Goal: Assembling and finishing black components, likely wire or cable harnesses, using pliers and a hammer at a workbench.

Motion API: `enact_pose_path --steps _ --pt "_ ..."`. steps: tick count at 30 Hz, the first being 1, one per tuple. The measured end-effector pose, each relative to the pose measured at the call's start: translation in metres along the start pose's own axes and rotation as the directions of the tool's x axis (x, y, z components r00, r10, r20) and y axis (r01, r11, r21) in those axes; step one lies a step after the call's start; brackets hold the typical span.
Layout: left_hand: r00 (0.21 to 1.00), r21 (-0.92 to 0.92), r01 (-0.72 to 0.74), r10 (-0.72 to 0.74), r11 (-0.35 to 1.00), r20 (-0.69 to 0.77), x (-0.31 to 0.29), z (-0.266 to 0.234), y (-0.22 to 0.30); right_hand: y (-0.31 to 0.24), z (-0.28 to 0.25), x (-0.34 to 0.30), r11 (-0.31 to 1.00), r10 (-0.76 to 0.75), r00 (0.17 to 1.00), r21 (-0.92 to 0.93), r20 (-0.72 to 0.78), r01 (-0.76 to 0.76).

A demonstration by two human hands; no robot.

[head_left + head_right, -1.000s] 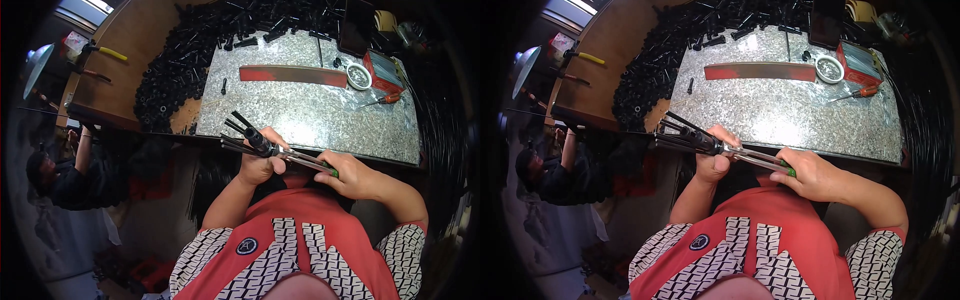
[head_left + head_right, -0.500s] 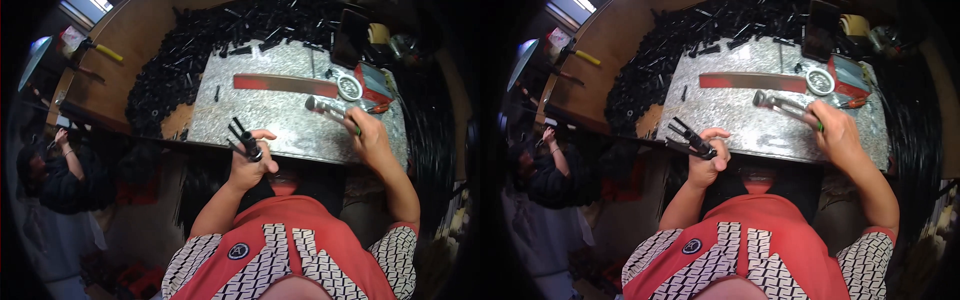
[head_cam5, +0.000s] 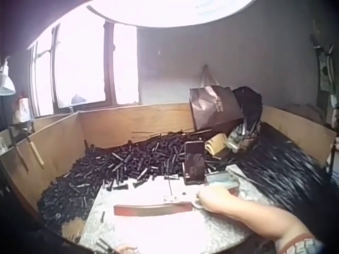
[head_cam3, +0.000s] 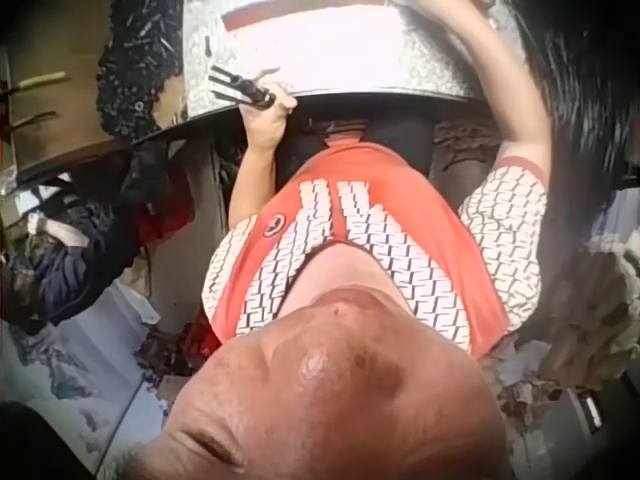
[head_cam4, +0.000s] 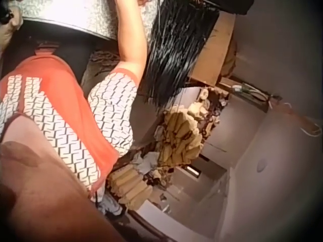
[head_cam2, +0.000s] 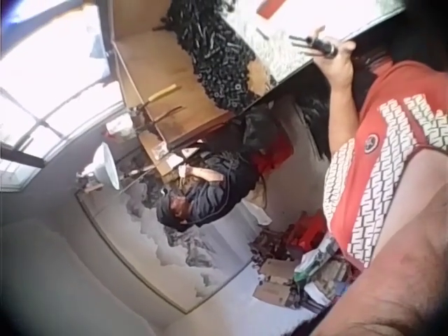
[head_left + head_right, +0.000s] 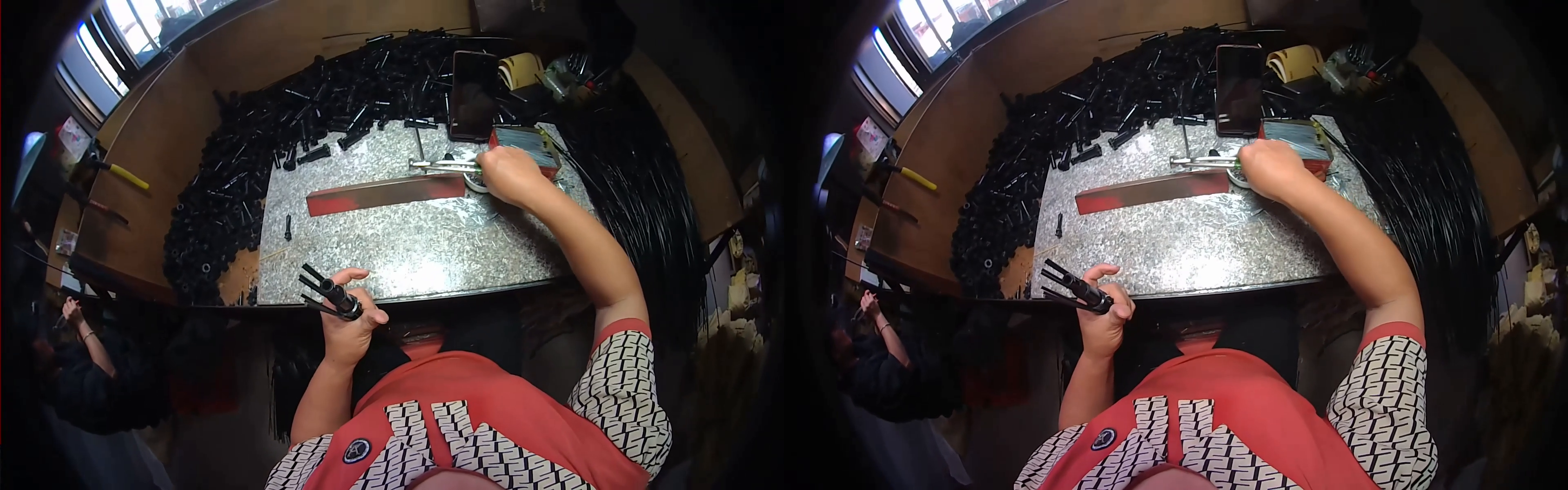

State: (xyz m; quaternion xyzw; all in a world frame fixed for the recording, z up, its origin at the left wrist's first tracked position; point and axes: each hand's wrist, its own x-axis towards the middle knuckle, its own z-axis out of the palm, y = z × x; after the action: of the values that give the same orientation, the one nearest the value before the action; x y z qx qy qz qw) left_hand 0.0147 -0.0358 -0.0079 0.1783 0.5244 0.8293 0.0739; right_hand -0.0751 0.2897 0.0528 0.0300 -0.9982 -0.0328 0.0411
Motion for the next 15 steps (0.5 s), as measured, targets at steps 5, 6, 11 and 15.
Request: enact_pose_path --steps 5,6,11,15 --pt "1.0 0.035 -0.02 0.021 0.999 -0.012 0.001 -0.001 -0.002 -0.01 0.003 0.011 0.992 -0.12 0.992 -0.036 -0.027 0.119" --pt "1.0 0.038 -0.01 0.011 0.999 -0.012 0.001 -0.001 -0.003 -0.009 0.006 0.012 0.992 -0.126 0.992 -0.036 -0.028 0.125" --pt "1.0 0.156 0.001 -0.005 0.988 0.023 0.002 -0.007 0.003 -0.014 0.0 0.013 0.998 -0.062 0.998 0.006 -0.009 0.062" --pt "1.0 0.149 0.018 -0.02 0.989 0.015 0.004 -0.013 -0.002 -0.018 -0.01 0.011 0.998 -0.065 0.996 0.03 0.057 0.063"
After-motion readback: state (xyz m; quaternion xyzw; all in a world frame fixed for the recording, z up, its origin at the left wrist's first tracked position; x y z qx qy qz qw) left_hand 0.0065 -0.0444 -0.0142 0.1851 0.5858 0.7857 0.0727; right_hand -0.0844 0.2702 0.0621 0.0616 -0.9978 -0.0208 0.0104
